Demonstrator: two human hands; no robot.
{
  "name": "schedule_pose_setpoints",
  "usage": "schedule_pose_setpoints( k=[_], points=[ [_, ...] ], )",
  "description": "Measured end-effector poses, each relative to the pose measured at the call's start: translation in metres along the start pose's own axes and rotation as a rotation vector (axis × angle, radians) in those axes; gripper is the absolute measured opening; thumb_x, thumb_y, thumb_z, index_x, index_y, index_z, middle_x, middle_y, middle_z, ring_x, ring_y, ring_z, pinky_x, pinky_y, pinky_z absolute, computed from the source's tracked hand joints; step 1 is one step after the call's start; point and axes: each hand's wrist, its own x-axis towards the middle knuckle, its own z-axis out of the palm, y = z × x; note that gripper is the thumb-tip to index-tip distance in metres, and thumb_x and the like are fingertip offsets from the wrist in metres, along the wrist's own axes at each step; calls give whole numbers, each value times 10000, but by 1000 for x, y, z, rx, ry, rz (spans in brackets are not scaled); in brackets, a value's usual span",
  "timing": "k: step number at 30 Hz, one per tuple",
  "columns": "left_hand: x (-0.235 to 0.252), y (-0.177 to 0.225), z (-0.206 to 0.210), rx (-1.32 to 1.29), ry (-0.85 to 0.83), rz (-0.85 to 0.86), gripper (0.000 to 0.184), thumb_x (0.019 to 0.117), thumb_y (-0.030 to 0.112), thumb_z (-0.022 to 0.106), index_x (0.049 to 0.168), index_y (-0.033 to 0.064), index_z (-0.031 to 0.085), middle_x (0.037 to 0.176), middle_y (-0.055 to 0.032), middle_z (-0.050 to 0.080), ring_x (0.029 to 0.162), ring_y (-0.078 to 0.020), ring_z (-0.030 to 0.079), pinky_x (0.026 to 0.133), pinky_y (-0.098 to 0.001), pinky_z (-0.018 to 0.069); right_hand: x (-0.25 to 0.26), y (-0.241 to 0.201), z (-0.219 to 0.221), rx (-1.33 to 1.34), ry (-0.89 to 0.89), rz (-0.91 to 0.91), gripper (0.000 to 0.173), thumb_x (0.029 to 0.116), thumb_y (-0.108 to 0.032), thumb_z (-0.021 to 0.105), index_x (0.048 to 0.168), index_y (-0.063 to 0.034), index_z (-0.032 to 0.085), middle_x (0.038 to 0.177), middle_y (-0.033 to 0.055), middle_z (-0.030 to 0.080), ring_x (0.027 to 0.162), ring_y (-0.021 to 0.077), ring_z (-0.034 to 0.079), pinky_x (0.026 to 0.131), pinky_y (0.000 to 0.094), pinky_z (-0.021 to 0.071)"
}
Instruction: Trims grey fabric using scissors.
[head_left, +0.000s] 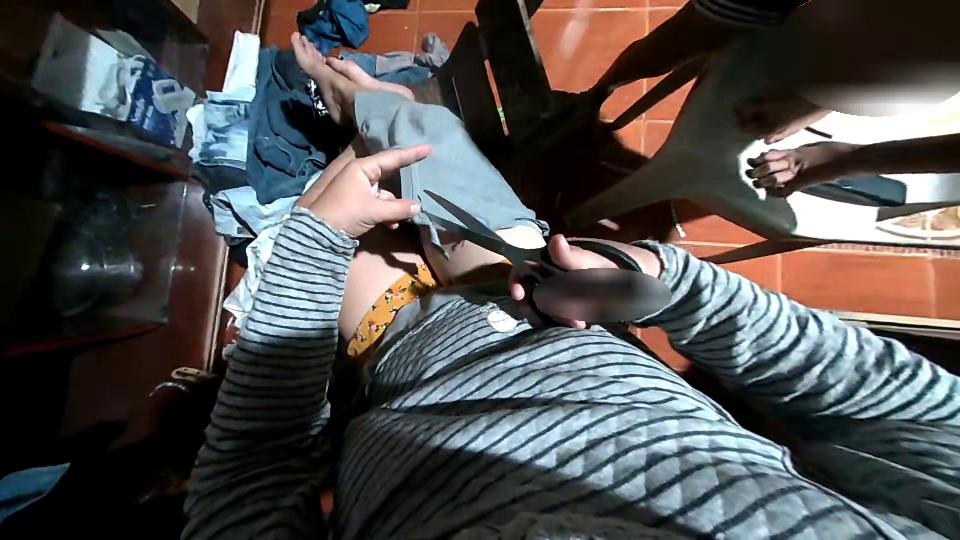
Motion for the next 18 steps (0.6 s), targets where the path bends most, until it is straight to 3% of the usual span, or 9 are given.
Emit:
schedule_pose_setpoints(
  k=[3,8,12,18],
  points=[
    [1,-7,0,-62,25,43,809,801,-142,699,1534,102,461,1538,-51,498,665,-21,613,533,-181,514,12,6,3,27,1,-42,655,931,-723,524,1114,-104,639,721,-28,635,595,79,659,579,227,592],
    [-3,-8,-2,-174,119,60,806,801,-105,704,1538,105,455,1514,-82,523,724,-36,613,504,-171,468,13,4,6,21,-26,-55,646,930,-718,533,1119,-108,626,741,-30,629,602,68,649,580,212,585],
    [-3,1,1,-247,88,86,816,822,-95,685,1563,97,404,1531,-90,495,729,-23,586,517,-160,450,12,1,7,13,-40,-96,668,912,-733,546,1127,-107,636,734,-33,630,604,72,654,591,224,592],
    [-14,36,5,-304,196,340,828,838,-89,675,1579,55,334,1578,-85,427,683,-14,571,479,-151,441,23,-16,16,-214,-61,-326,631,902,-720,578,1122,-130,602,769,-54,639,658,56,656,618,213,580]
  ],
)
